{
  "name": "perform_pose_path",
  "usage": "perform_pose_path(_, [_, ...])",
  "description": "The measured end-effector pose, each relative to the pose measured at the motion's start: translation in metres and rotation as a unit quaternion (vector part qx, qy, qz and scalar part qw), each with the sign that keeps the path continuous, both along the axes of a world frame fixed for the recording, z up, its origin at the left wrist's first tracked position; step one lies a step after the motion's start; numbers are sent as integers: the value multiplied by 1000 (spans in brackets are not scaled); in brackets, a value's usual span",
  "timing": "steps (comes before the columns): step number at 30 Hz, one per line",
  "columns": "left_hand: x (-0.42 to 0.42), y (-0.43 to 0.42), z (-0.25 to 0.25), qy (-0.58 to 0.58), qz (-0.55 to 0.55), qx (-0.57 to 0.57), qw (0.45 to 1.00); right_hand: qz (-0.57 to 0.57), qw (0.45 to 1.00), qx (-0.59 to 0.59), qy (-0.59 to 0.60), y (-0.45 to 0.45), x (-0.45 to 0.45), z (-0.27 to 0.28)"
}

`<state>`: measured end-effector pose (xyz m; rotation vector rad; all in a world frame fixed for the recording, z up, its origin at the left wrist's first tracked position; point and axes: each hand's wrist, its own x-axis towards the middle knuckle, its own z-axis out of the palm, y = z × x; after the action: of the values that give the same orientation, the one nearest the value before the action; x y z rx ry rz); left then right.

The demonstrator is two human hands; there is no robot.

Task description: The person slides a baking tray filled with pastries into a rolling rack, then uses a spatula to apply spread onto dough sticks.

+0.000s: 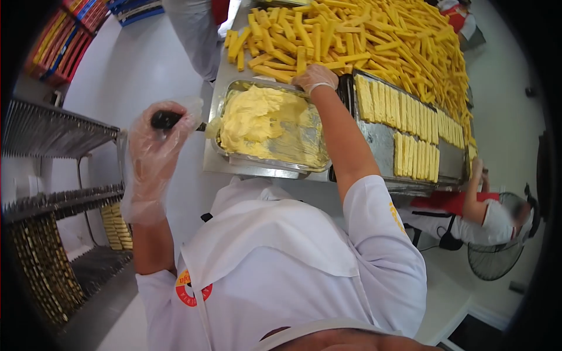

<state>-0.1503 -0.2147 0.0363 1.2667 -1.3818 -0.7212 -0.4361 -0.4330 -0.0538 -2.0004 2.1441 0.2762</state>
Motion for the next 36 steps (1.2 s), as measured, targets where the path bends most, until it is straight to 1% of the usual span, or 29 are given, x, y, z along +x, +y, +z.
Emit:
perform_pose_path(2, [2, -2, -3, -20, 16, 8, 1000, -15, 1000, -1, 6, -11, -1, -9])
perform_pose_path(3, [0, -4, -2, -22, -4, 6, 1000, -28, 999, -34, 4, -6, 0, -1])
perform_pose_path(6, [-18, -12, -1, -15, -76, 8, 997, 18, 993, -120, -18, -14, -21, -5])
perform_pose_path(7, [-32, -14, -4, -3, -105, 18, 994, -22, 992, -107, -66, 5, -16, 29])
perform_pose_path(8, [-42, -16, -9, 6, -136, 28, 990, 4, 978, -172, -115, 15, -23, 29])
perform_pose_path(9, [-47, -20, -17, -86, -178, 8, 980, 26, 957, -237, -163, 22, -33, 28])
perform_pose_path(10, [-53, -25, -24, -177, -220, -14, 959, 45, 929, -302, -210, 31, -40, 29])
perform_pose_path(11, [-58, -32, -29, -267, -263, -38, 926, 36, 911, -282, -300, 44, -46, 31])
perform_pose_path(13, [-64, -53, -33, -266, -284, 43, 920, 13, 850, -240, -469, 79, -54, 38])
perform_pose_path(14, [-68, -61, -35, -267, -294, 82, 914, -14, 834, -219, -507, 100, -57, 36])
perform_pose_path(15, [-70, -64, -44, -275, -242, -43, 929, -41, 814, -198, -544, 122, -57, 28])
perform_pose_path(16, [-75, -63, -36, -252, -216, -41, 942, -69, 792, -175, -580, 138, -57, 19])
perform_pose_path(18, [-83, -60, -13, -206, -163, -37, 964, -109, 796, -162, -572, 157, -58, 0])
perform_pose_path(19, [-83, -66, -22, -233, -122, -90, 960, -127, 797, -156, -569, 163, -58, -8])
perform_pose_path(21, [-88, -72, -69, -231, -125, -84, 961, -135, 765, -168, -606, 170, -57, -21])
perform_pose_path(22, [-92, -70, -72, -231, -125, -81, 961, -137, 749, -174, -625, 173, -51, -17])
perform_pose_path(23, [-94, -64, -72, -249, -165, -54, 953, -152, 711, -130, -674, 180, -48, -9])
perform_pose_path(26, [-111, -57, -53, -280, -145, -167, 934, -126, 765, -103, -623, 186, -51, -10])
perform_pose_path(29, [-125, -53, -30, -86, -193, -88, 973, -115, 756, -119, -633, 179, -54, -32])
perform_pose_path(30, [-126, -53, -26, -21, -207, -62, 976, -120, 737, -113, -656, 178, -52, -31])
perform_pose_path(32, [-128, -53, -36, 158, -162, -41, 973, -135, 696, -101, -698, 178, -51, -29])
perform_pose_path(33, [-129, -55, -44, 246, -138, -30, 959, -138, 708, -99, -686, 177, -51, -26])
perform_pose_path(35, [-110, -68, -62, 270, -61, 93, 956, -149, 729, -94, -661, 176, -50, -18])
perform_pose_path(36, [-100, -73, -72, 281, -22, 154, 947, -155, 728, -95, -661, 175, -50, -20])
